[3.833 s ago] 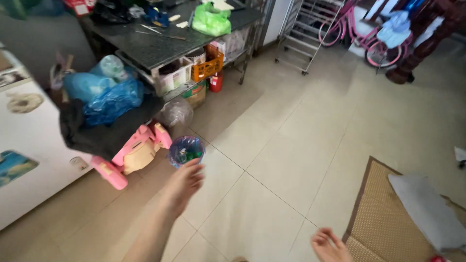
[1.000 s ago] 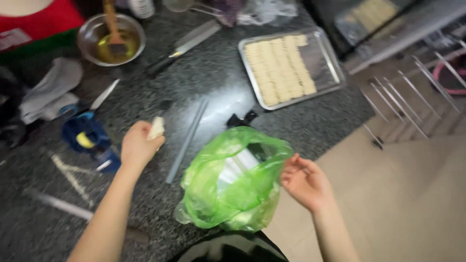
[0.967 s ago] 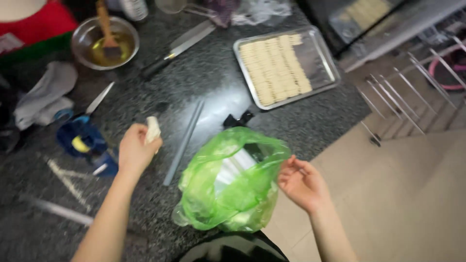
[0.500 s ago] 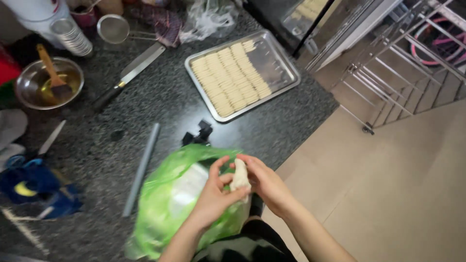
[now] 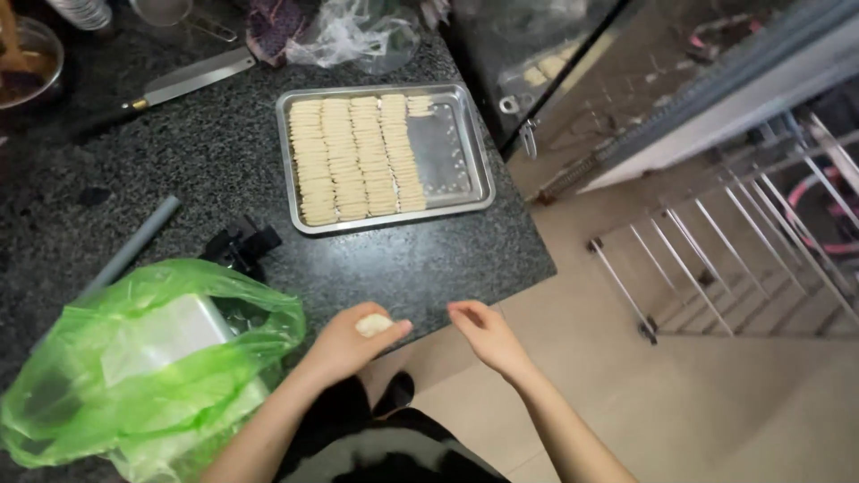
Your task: Wrapping a loaf of bread in plastic and arranging small dough pieces in a metal tray.
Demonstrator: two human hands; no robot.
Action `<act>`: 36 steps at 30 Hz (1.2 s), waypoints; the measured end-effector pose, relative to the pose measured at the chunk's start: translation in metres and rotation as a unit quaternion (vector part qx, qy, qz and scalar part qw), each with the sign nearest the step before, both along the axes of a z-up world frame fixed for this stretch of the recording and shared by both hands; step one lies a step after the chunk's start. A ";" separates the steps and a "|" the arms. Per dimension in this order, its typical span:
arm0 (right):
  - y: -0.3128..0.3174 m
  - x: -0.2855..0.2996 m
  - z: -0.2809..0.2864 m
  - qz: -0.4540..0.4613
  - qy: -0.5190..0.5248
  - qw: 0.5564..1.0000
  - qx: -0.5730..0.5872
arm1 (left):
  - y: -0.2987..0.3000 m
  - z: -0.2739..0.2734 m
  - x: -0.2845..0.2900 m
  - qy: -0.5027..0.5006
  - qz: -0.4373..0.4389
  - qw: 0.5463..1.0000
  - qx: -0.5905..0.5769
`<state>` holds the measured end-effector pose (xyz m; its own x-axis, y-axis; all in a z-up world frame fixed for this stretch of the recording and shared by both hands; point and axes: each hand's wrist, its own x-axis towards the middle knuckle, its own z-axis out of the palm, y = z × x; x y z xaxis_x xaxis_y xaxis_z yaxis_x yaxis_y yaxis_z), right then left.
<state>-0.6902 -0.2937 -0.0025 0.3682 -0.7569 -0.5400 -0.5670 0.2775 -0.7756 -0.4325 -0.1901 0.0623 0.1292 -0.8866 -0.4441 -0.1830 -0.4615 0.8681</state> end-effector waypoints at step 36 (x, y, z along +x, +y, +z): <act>-0.136 0.002 -0.006 0.266 0.011 0.878 -0.397 | -0.055 -0.059 -0.005 -0.137 0.316 0.932 0.115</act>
